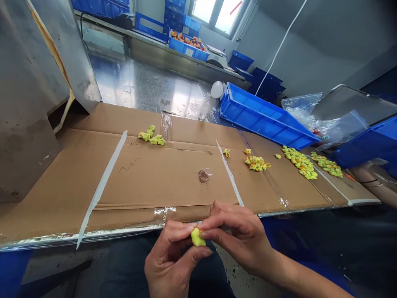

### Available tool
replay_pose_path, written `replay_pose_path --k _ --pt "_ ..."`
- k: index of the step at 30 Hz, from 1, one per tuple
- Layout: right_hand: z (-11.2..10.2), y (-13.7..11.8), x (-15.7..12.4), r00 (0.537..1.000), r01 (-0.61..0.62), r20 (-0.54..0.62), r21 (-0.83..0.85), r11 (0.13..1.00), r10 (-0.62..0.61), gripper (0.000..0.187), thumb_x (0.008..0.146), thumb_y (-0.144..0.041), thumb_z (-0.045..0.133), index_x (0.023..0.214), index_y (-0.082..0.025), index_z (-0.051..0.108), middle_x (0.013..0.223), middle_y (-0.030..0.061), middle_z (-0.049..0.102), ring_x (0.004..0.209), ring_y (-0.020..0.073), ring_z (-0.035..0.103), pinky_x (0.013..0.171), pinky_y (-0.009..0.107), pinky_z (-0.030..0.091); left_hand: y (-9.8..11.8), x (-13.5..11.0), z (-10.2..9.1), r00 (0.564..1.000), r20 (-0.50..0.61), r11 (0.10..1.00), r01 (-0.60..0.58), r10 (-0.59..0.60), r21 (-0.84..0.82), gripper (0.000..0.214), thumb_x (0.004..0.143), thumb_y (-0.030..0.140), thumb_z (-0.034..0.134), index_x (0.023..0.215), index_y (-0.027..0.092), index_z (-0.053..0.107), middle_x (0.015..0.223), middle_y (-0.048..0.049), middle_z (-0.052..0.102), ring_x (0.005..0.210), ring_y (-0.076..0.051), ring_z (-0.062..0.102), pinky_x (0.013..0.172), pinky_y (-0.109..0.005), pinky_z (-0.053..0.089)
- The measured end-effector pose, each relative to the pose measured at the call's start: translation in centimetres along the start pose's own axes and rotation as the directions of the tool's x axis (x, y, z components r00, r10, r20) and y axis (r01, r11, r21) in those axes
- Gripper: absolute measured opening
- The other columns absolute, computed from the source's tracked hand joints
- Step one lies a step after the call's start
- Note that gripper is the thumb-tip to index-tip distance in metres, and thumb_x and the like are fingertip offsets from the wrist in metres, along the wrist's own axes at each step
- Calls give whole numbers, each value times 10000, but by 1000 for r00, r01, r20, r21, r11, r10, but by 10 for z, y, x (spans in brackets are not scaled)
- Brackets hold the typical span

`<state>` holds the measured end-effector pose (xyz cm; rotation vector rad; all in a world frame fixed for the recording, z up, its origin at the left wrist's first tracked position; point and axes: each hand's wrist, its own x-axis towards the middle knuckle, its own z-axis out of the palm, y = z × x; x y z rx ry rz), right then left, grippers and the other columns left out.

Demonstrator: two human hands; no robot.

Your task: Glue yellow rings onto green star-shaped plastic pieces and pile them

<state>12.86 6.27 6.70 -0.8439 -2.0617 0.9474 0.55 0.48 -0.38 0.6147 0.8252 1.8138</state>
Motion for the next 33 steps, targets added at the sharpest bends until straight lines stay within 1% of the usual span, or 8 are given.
replay_pose_path --k 3,5,10,15,18,26,28,33 --pt "-1 0 -3 999 24 -40 25 999 -23 148 855 -254 709 994 -203 716 705 10 666 588 119 560 560 224 430 4 3 4 993 -70 993 86 -92 -79 290 529 78 837 751 219 716 771 9 702 723 -145 668 652 -213 547" --pt "-1 1 -6 996 -16 -84 71 997 22 227 897 -316 654 1106 -227 663 834 22 704 655 126 604 617 224 472 5 5 7 974 -87 967 191 -208 -169 273 498 142 864 712 209 710 742 10 707 671 -150 674 635 -228 553" --pt "8 5 -18 973 -132 -136 328 935 185 170 1022 -255 411 1123 -247 547 924 20 713 791 125 641 708 226 504 9 5 10 867 -52 828 454 -496 -328 319 440 285 895 696 181 734 660 -33 732 544 -131 670 532 -167 535" --pt "16 7 -23 979 -155 -67 365 918 192 141 1018 -248 404 1124 -218 493 961 59 709 823 155 649 747 283 514 18 4 15 786 -77 748 548 -614 -374 379 425 322 897 762 204 772 634 -54 744 518 -113 670 510 -136 537" --pt "16 5 -24 983 -127 -89 293 948 159 148 1016 -219 387 1134 -208 476 963 62 706 855 165 655 781 302 511 22 4 19 765 -77 730 571 -639 -376 328 417 319 898 690 189 770 591 -44 731 474 -104 653 471 -124 526" --pt "11 2 -21 982 143 -124 17 990 -140 180 949 -94 425 1042 -169 560 845 48 675 751 135 626 679 221 491 24 -2 19 753 -98 737 595 -651 -321 347 437 354 889 677 136 766 549 -50 704 431 -101 627 401 -112 480" --pt "10 4 -19 975 198 -100 5 980 -197 186 948 -84 419 1053 -151 557 817 52 665 717 134 614 656 219 483 21 -2 15 779 -90 764 576 -621 -291 344 463 368 878 691 136 766 547 -55 702 434 -107 621 403 -130 479" --pt "8 17 -18 947 312 -72 -21 950 -313 211 972 -128 395 1117 -164 543 829 63 676 630 136 570 598 234 460 13 2 3 894 -40 878 429 -446 -211 342 512 360 861 774 156 776 591 -48 715 492 -113 621 505 -185 508"
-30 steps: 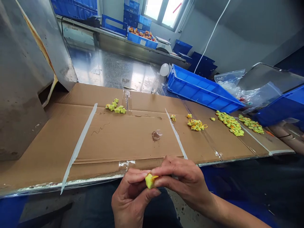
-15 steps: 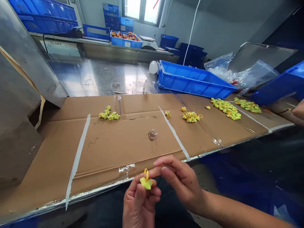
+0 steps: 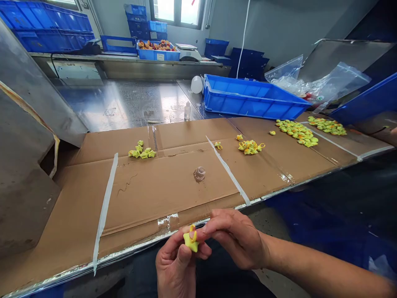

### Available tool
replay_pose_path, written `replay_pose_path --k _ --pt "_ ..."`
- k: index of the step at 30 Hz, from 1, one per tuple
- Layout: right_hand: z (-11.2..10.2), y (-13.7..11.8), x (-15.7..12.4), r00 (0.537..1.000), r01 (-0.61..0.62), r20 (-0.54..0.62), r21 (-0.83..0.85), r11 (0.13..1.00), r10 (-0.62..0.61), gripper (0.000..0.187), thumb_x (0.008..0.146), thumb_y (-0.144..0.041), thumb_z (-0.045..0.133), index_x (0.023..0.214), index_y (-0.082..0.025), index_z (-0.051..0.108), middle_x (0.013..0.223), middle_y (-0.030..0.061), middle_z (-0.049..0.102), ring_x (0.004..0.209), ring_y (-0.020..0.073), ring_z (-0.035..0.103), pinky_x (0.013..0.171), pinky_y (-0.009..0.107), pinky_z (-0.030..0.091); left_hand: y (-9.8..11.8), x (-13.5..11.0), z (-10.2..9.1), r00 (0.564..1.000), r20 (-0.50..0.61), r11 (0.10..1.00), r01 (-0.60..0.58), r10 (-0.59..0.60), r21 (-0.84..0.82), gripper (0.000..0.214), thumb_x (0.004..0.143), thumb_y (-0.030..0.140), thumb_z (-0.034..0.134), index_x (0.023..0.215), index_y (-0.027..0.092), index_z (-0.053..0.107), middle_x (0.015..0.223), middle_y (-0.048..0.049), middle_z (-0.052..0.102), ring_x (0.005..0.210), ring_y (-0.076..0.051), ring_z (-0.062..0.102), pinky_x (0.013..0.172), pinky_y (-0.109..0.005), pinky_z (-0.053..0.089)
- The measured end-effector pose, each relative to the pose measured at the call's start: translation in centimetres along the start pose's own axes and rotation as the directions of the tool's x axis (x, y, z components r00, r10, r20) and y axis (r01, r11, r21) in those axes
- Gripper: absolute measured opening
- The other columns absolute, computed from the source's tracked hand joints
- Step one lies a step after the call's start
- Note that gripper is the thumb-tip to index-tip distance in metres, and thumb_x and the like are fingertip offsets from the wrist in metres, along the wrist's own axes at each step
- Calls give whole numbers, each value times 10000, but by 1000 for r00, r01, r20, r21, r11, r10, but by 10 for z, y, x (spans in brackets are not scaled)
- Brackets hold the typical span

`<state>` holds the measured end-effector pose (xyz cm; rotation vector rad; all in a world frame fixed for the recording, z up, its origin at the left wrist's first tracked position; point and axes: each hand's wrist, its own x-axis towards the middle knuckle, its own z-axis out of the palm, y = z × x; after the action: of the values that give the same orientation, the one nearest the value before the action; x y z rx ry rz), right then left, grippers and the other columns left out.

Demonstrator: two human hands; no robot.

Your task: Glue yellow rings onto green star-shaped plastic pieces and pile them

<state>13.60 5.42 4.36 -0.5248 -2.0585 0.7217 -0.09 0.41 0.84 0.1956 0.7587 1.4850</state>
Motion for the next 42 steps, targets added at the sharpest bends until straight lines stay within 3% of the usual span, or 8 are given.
replay_pose_path --k 4,8,18,25,28,32,37,42 --pt "1 8 -8 1000 -14 7 41 999 14 224 974 -147 387 1156 -187 511 892 83 690 630 148 581 595 262 459 0 5 -16 986 122 986 -126 113 109 295 611 327 814 876 205 774 709 -46 734 552 -155 650 566 -263 537" --pt "4 9 -14 998 -30 -45 71 997 33 207 982 -170 395 1158 -176 504 904 88 694 702 157 618 636 262 483 -1 7 -24 962 236 966 -182 137 184 249 692 297 757 934 243 761 772 -48 733 585 -192 674 590 -319 549" --pt "6 3 -12 996 -68 -56 21 997 69 205 949 -114 412 1100 -155 545 784 52 644 675 142 604 613 224 481 2 -1 1 1000 -13 988 -9 12 152 265 583 370 819 740 162 773 587 -53 708 468 -132 626 461 -188 488" --pt "1 4 -12 999 3 -44 176 984 4 304 969 -128 386 1252 -200 471 925 85 707 662 154 620 618 269 503 1 -3 3 972 68 957 -234 226 173 313 547 323 846 834 228 769 740 -21 735 558 -177 670 567 -275 561" --pt "8 5 -23 986 -65 -128 309 949 109 306 997 -161 350 1287 -230 422 1062 101 686 668 152 623 591 276 529 3 0 0 932 104 901 -363 348 237 343 561 271 846 886 219 750 821 -30 729 674 -180 682 639 -245 561" --pt "14 1 -33 931 -169 -288 208 963 226 246 1000 -164 357 1188 -235 499 1040 98 694 611 142 581 559 271 499 3 7 -10 799 233 690 -597 554 409 294 627 75 774 881 212 714 889 -27 679 803 -175 660 688 -231 560" --pt "12 -11 -28 987 -116 -113 -1 993 115 301 945 -76 392 1199 -210 484 1068 113 687 687 152 636 630 277 510 -4 7 -17 693 307 478 -691 652 543 364 665 12 719 950 234 681 919 -20 650 832 -177 637 711 -269 556" --pt "13 -19 -27 989 -122 -101 -119 985 111 345 914 -52 410 1222 -188 485 1078 118 681 739 176 654 630 281 523 -7 3 -15 606 347 332 -732 716 595 384 649 36 747 958 257 691 917 -4 666 800 -182 646 671 -286 548"
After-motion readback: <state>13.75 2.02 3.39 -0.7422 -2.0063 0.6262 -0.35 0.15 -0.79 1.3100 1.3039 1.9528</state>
